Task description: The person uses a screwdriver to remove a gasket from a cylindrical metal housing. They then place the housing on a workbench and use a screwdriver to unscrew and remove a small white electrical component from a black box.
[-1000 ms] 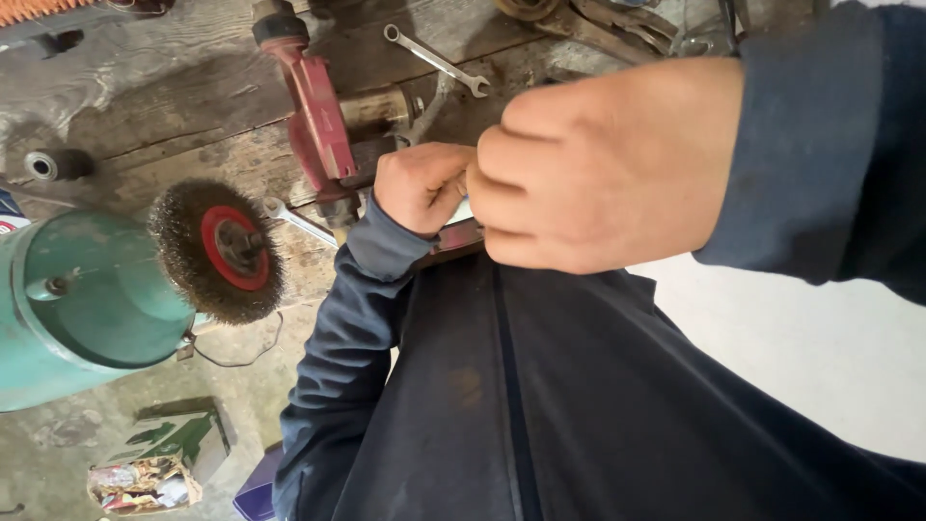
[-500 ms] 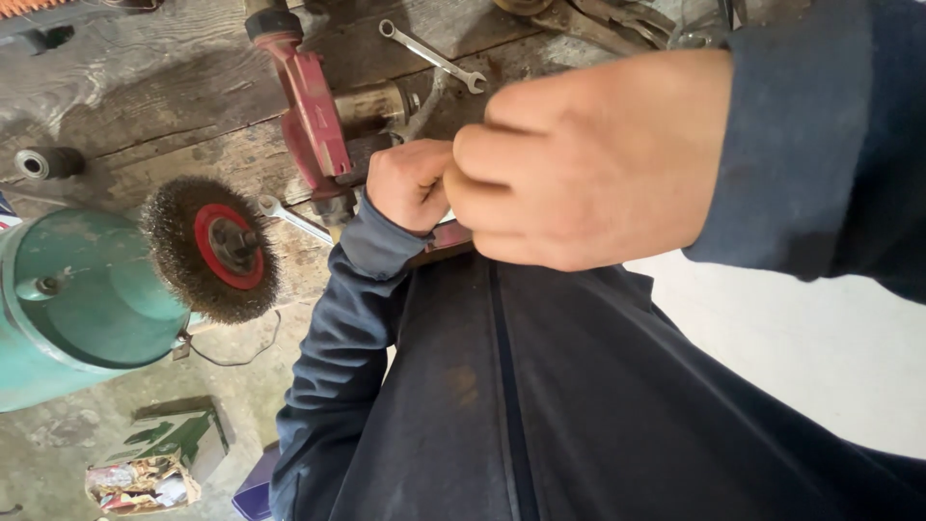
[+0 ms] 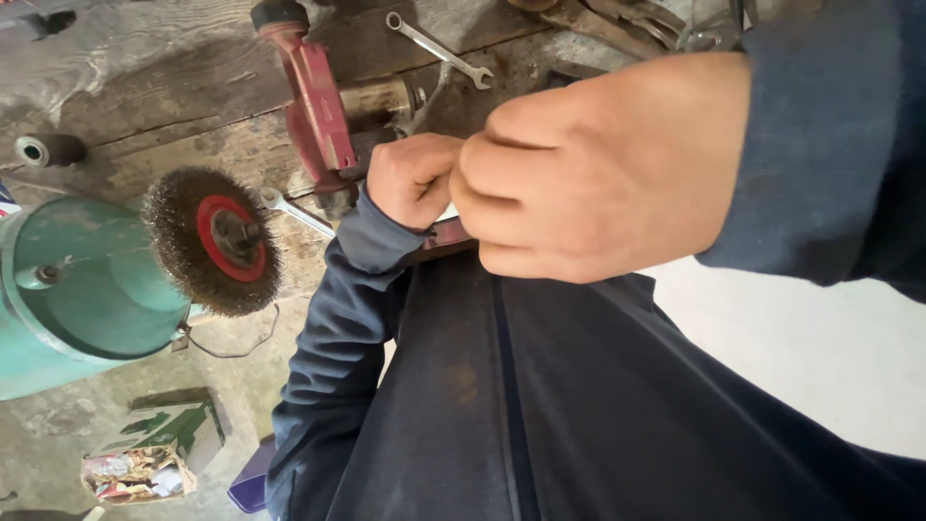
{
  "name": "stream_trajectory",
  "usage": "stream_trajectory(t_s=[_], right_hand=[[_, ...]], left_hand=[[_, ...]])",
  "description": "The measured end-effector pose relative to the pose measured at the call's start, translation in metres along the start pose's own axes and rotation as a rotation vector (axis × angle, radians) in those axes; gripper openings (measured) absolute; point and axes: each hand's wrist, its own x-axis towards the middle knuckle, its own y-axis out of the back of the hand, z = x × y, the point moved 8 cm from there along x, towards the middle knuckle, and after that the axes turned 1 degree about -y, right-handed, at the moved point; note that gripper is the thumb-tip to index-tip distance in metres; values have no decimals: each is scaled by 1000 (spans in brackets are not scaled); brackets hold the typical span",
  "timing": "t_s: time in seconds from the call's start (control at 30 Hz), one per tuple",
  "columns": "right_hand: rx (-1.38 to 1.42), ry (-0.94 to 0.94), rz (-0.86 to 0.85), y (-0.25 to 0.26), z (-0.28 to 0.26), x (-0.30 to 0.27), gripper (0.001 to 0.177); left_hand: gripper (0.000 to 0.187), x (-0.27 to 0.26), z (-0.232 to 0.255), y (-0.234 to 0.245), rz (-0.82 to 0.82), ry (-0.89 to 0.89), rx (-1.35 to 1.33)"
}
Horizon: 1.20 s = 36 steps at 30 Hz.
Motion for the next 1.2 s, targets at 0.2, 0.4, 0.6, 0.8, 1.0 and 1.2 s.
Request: stream_trajectory(t_s=[0.2,0.4,0.6,0.8,1.0,1.2], right_hand=[[170,-275,-356,-18,18,-9,38],[146,-276,-310,-21,13,-14,18],[202,-111,15,-2,2,-9,12],[218,-71,9,-3,2,-13,14],[161,-333,-50,5,18,-15,36],[35,-419,-96,-4,16,-16,36]], left_hand=[[17,1,-4,-8,26,23,37],[12,-1,-11,-8,102,102,81],[12,12,9,1,111,115,74],[19,6,17,-1,-39,-31,44],[11,-2,-2,-2,6,-2,224],[17,14,21,3,86,-7,310]])
